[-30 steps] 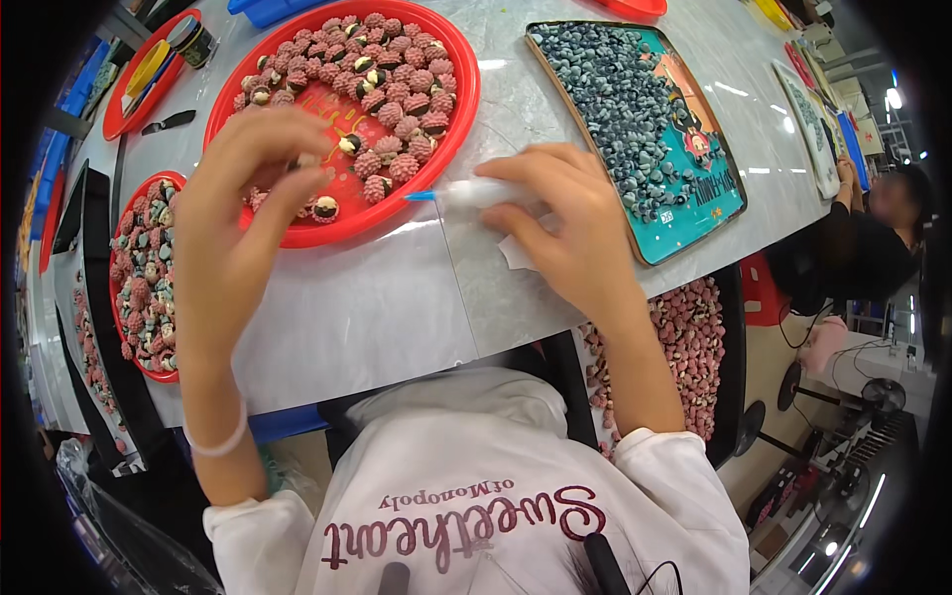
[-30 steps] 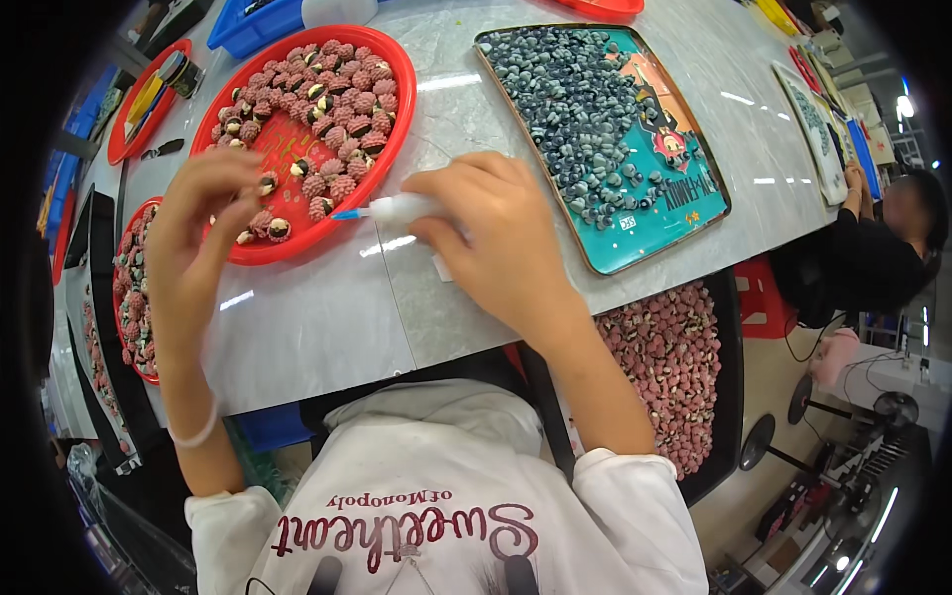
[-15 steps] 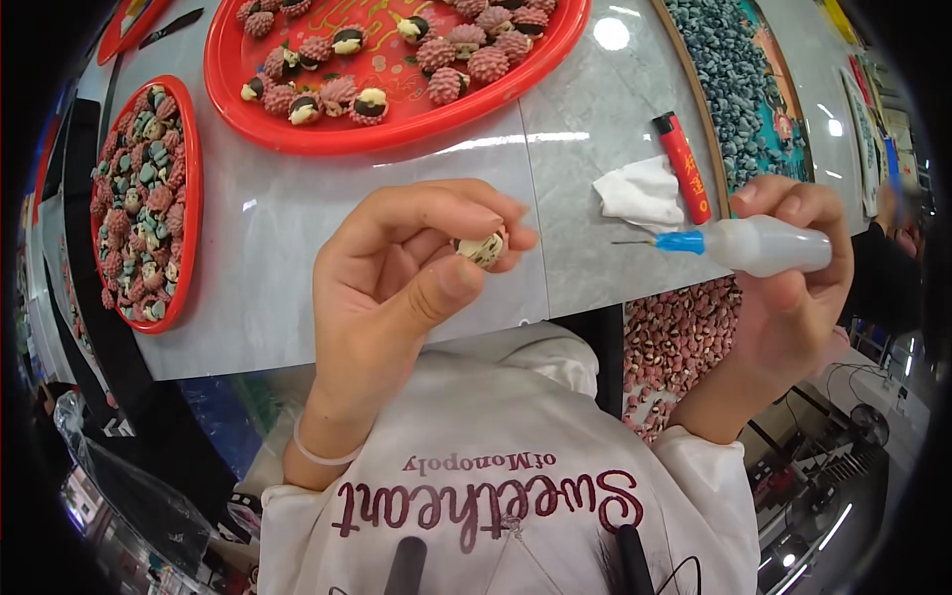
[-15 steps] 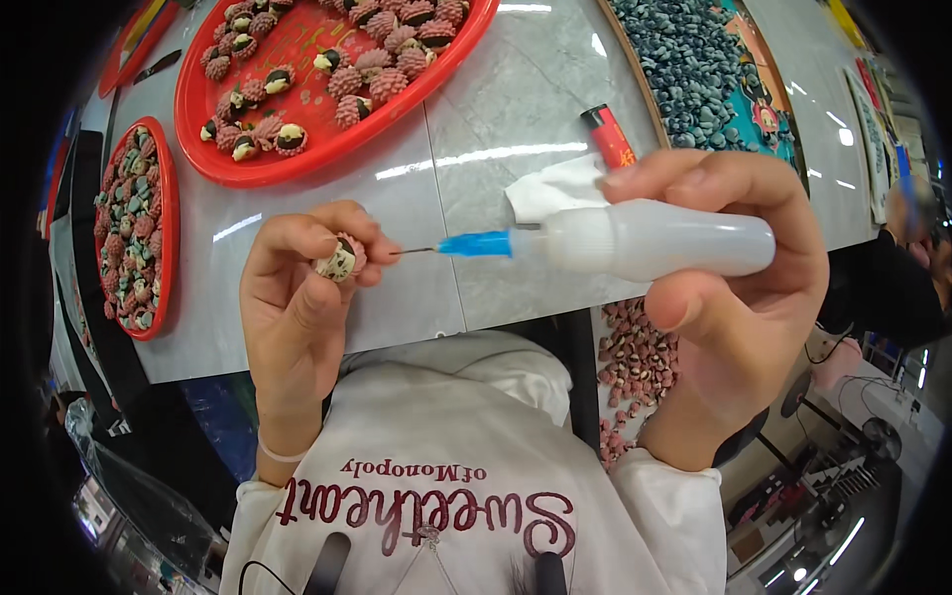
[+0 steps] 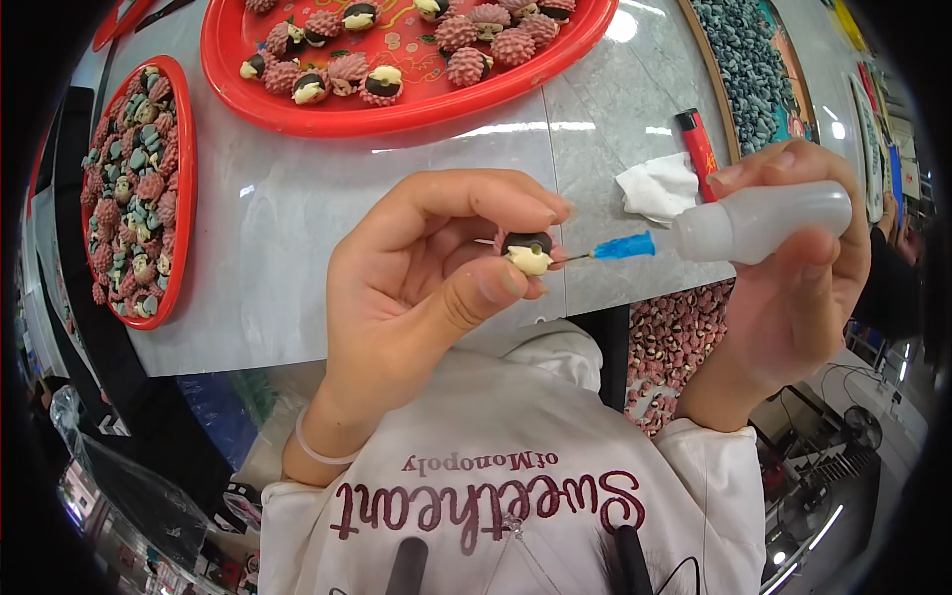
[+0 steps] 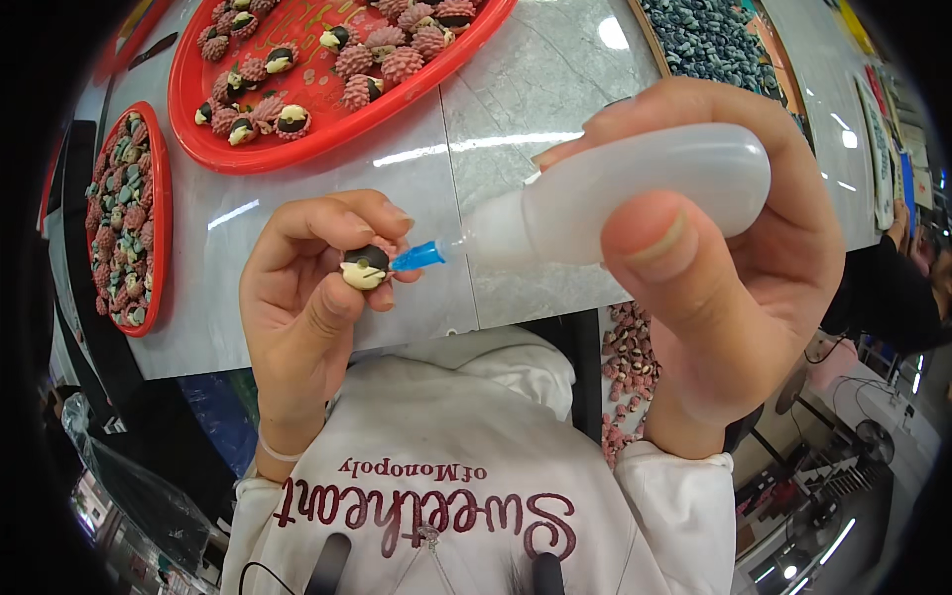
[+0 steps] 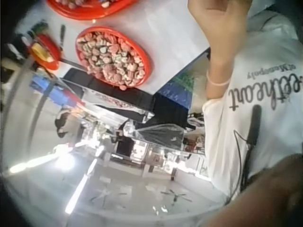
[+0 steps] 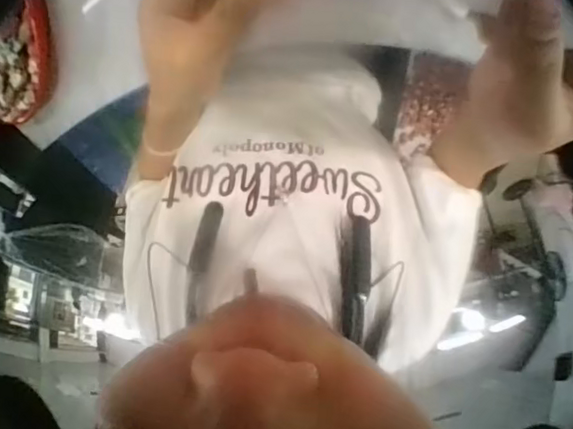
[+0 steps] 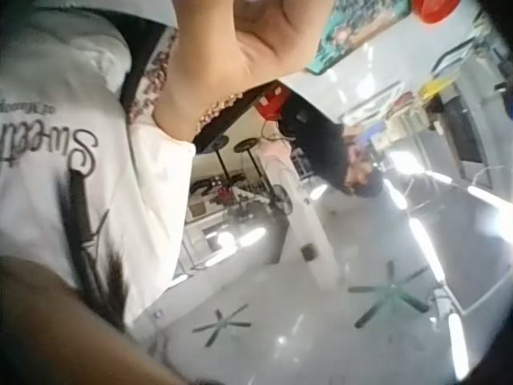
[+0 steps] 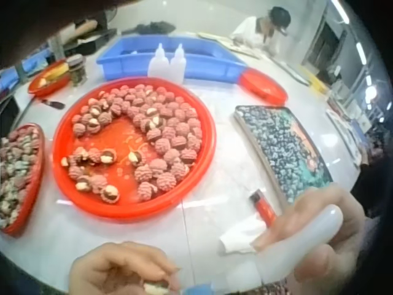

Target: Assembling small plastic figurines by gluing two components together and placing them into a tray.

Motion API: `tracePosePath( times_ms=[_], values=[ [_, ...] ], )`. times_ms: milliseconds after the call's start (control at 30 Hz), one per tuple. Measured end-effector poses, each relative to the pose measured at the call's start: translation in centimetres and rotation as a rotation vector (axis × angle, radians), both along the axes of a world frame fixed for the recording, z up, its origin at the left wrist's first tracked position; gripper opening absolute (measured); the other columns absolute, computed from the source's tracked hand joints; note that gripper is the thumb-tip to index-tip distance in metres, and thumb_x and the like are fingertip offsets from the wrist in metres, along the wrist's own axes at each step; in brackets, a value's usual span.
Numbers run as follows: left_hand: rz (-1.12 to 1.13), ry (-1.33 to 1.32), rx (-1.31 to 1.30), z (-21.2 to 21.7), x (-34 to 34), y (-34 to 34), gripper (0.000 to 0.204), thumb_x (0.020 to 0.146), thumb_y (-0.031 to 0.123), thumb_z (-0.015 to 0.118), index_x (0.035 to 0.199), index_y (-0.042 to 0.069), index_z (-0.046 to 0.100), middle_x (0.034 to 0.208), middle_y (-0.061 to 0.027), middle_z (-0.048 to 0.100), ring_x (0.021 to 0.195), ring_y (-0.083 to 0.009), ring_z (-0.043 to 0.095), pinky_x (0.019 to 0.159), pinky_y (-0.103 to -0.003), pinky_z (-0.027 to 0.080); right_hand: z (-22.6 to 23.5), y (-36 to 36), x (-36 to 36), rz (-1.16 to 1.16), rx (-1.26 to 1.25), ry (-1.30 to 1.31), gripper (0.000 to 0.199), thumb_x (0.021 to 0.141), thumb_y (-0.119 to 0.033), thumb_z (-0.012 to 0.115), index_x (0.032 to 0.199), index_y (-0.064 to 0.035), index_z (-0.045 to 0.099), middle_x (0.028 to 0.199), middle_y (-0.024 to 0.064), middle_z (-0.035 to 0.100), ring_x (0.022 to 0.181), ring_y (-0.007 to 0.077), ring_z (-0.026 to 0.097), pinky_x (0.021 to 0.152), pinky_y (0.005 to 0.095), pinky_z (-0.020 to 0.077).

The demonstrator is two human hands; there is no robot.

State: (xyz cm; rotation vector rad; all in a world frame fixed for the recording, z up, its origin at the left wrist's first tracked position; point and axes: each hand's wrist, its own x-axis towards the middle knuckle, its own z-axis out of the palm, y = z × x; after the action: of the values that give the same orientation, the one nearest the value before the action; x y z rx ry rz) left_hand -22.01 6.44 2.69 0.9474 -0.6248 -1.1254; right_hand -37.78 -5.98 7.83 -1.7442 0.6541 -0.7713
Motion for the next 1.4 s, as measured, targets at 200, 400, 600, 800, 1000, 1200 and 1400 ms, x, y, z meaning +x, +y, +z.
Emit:
tracePosePath(
  times_ms=[200, 400, 600, 800, 1000, 1200, 1400],
  values=[
    [-0.017, -0.048, -0.017, -0.1, 0.0, 0.0, 0.035, 0.076, 0.025, 0.063, 0.096, 0.0, 0.048, 0.094, -0.0145, 0.051, 0.077, -0.0148, 0.055, 0.061, -0.021, 0.047, 0.7, 0.5, 0.2, -0.008, -0.076, 0.102, 0.048, 0.079, -0.033, 0.056, 0.098, 0.01, 0.046, 0.089, 0.018, 0.049, 0.077, 0.0237, 0.055, 0.065, 0.0302, 0.0471],
    [-0.001, -0.074, -0.014, -0.3, -0.1, 0.1, 0.035, 0.075, 0.024, 0.064, 0.095, -0.001, 0.048, 0.094, -0.0142, 0.052, 0.079, -0.0178, 0.056, 0.062, -0.022, 0.047, 3.8, 1.2, -0.5, 0.139, -0.565, 0.437, 0.043, 0.072, -0.031, 0.063, 0.094, 0.0036, 0.048, 0.077, 0.0174, 0.056, 0.063, 0.0169, 0.046, 0.055, 0.0273, 0.0375],
    [-0.011, -0.035, -0.005, -0.1, 0.1, 0.0, 0.037, 0.074, 0.024, 0.065, 0.095, 0.0, 0.048, 0.093, -0.0146, 0.053, 0.079, -0.0185, 0.056, 0.062, -0.022, 0.046, 2.2, 0.0, -1.2, 0.249, -0.505, 0.146, 0.046, 0.074, -0.032, 0.061, 0.098, 0.005, 0.047, 0.081, 0.0196, 0.055, 0.063, 0.0188, 0.05, 0.055, 0.0276, 0.0398],
    [-0.046, 0.028, -0.103, -0.2, 0.1, -0.1, 0.026, 0.079, 0.008, 0.058, 0.098, -0.006, 0.048, 0.097, -0.0182, 0.055, 0.083, -0.0185, 0.056, 0.073, -0.027, 0.047, -1.1, -0.3, -0.3, -0.13, 0.03, -0.17, 0.033, 0.075, -0.021, 0.063, 0.092, 0.0016, 0.045, 0.09, 0.0181, 0.054, 0.075, 0.0177, 0.055, 0.063, 0.0262, 0.0449],
    [0.005, -0.053, 0.032, 0.0, -0.6, 0.0, 0.032, 0.078, 0.02, 0.062, 0.094, -0.002, 0.047, 0.093, -0.016, 0.053, 0.079, -0.0185, 0.057, 0.067, -0.026, 0.048, -5.0, -1.5, 2.5, -0.174, -0.326, -0.015, 0.038, 0.066, 0.007, 0.064, 0.097, -0.0015, 0.043, 0.092, 0.0107, 0.056, 0.08, 0.0157, 0.056, 0.07, 0.024, 0.0437],
    [0.051, -0.082, 0.088, 0.7, -0.6, 0.2, 0.029, 0.077, 0.018, 0.063, 0.092, -0.001, 0.047, 0.091, -0.0141, 0.053, 0.075, -0.0176, 0.056, 0.062, -0.024, 0.047, -3.4, -4.1, -0.7, -0.25, -0.533, 0.189, 0.031, 0.063, 0.003, 0.065, 0.092, -0.0008, 0.054, 0.086, 0.0086, 0.058, 0.074, 0.0153, 0.056, 0.067, 0.0228, 0.0446],
    [-0.008, -0.063, 0.075, 0.4, -0.6, -0.1, 0.028, 0.077, 0.016, 0.063, 0.093, -0.001, 0.047, 0.091, -0.0144, 0.053, 0.077, -0.0181, 0.057, 0.063, -0.025, 0.048, -3.1, -9.5, -8.5, -0.506, -0.482, 0.584, 0.017, 0.067, -0.001, 0.061, 0.084, -0.0003, 0.059, 0.079, 0.0046, 0.06, 0.073, 0.0116, 0.053, 0.066, 0.0243, 0.0413]
  ],
)
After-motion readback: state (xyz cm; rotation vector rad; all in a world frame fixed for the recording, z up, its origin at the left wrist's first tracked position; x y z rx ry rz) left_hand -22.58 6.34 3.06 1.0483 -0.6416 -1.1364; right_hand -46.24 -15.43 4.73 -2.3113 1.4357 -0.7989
